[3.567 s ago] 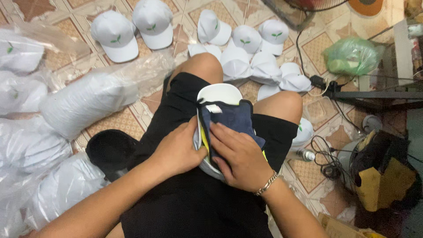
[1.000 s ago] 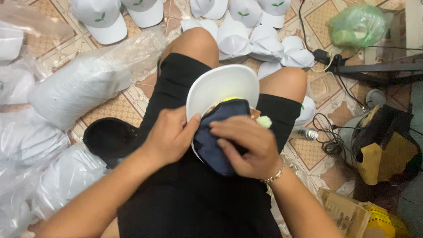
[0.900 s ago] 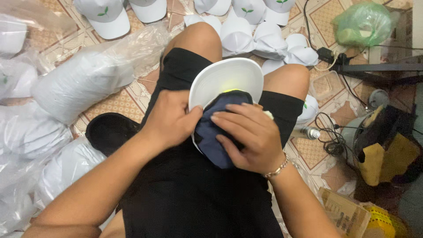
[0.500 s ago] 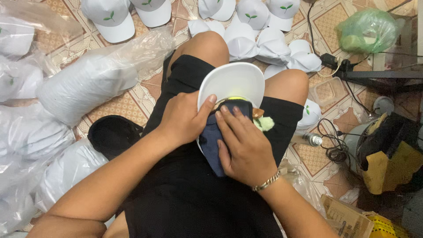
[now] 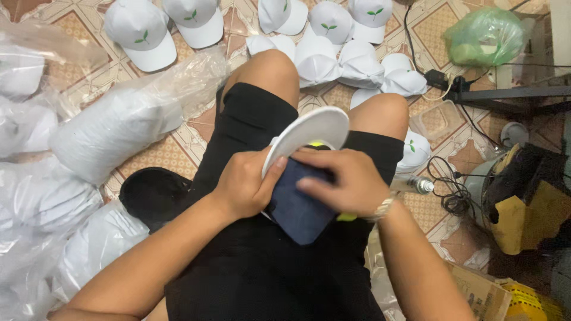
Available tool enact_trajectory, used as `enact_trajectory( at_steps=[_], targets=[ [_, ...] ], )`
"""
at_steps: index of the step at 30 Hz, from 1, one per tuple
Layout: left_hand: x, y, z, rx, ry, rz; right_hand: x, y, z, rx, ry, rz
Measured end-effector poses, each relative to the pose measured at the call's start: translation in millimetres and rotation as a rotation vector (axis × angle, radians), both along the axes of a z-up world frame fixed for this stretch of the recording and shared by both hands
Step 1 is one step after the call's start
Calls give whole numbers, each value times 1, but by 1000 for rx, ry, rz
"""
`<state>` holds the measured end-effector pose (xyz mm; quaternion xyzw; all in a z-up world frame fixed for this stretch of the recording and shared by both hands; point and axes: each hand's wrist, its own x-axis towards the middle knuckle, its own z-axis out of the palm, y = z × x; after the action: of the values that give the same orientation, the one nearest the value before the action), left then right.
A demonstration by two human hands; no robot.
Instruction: The person sits on the floor and stuffs a white baseball cap with a watermelon-patterned cloth to shape it. They then use a hairdryer to apply heat to the cap's exterior and interior, rotating it to ensure even treatment.
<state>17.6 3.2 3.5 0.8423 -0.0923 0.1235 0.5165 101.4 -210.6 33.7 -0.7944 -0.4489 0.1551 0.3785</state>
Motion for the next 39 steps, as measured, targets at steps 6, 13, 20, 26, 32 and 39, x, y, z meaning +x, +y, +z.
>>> enact_trajectory(
  at_steps=[6, 13, 20, 26, 32, 39],
  targets=[
    [-17, 16, 40, 309, -268, -413, -33, -38, -72, 675, -80, -835],
    [-9, 25, 14, 278, -402, -316, -71, -42, -87, 234, 161, -421],
    [-28, 4, -28, -171, 67, -200, -89, -37, -91, 570, 434, -436],
    [-29, -21, -32, -3, -35, 159, -94, -22, -97, 610, 359, -583],
    [29, -17, -10, -106, -160, 159, -36, -26, -91, 572, 41, -691],
    [55, -27, -9, -238, 88, 500, 48, -14, -76, 688, -52, -680]
  ],
)
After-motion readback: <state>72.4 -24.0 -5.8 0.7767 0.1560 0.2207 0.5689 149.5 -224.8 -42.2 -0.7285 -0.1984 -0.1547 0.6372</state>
